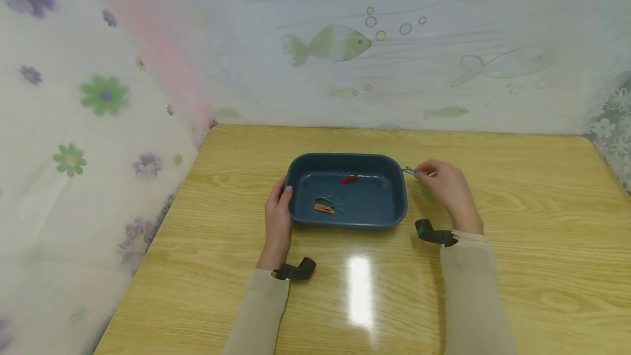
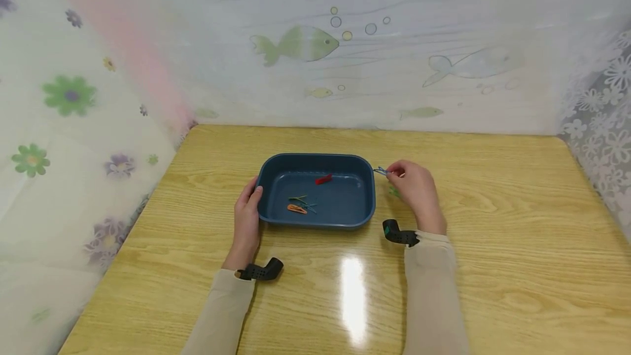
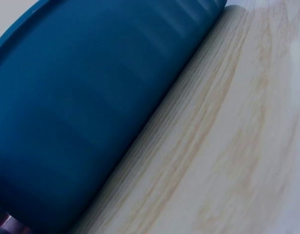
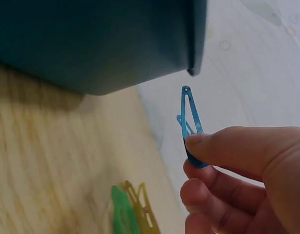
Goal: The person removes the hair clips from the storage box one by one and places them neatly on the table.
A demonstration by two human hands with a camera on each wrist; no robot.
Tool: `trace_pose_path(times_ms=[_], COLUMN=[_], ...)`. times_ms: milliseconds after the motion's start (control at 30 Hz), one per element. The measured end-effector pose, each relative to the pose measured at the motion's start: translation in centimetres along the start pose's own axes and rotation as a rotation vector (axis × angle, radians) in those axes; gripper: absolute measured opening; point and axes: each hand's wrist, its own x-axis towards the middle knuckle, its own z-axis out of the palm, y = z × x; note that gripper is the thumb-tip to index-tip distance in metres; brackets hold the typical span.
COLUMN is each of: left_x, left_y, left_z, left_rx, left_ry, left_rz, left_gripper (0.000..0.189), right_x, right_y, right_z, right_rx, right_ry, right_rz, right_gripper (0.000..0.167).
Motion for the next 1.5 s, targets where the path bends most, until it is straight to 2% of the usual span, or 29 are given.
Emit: trace_pose_path(times_ms=[367, 700, 1133, 1500], left_x=[-0.1, 0.0, -0.4, -0.1], left_y=[-0.1, 0.0, 0.6, 0.0], left_z=[-0.1, 0.1, 0.1, 0.1], left_rx=[0.032, 0.006, -0.003, 0.021], left_ry=[0.0, 0.007, 0.004, 0.007], left_rz=[0.01, 0.006, -0.016, -0.017], left_gripper=[0.036, 0.037, 0.037, 0.037], right_x=[0.5, 0.6, 0.5, 0.6], right_y=[0.9, 1.1, 1.2, 1.4], right_z=[1.2, 1.7, 1.8, 1.8], right_rx=[-0.04, -0.077, -0.101, -0.09], right_ry=[0.036, 0.005, 0.031, 0.032], right_rz=[0.017, 0.075, 0.07, 0.065], right_gripper=[0.021, 0.024, 0.021, 0.022])
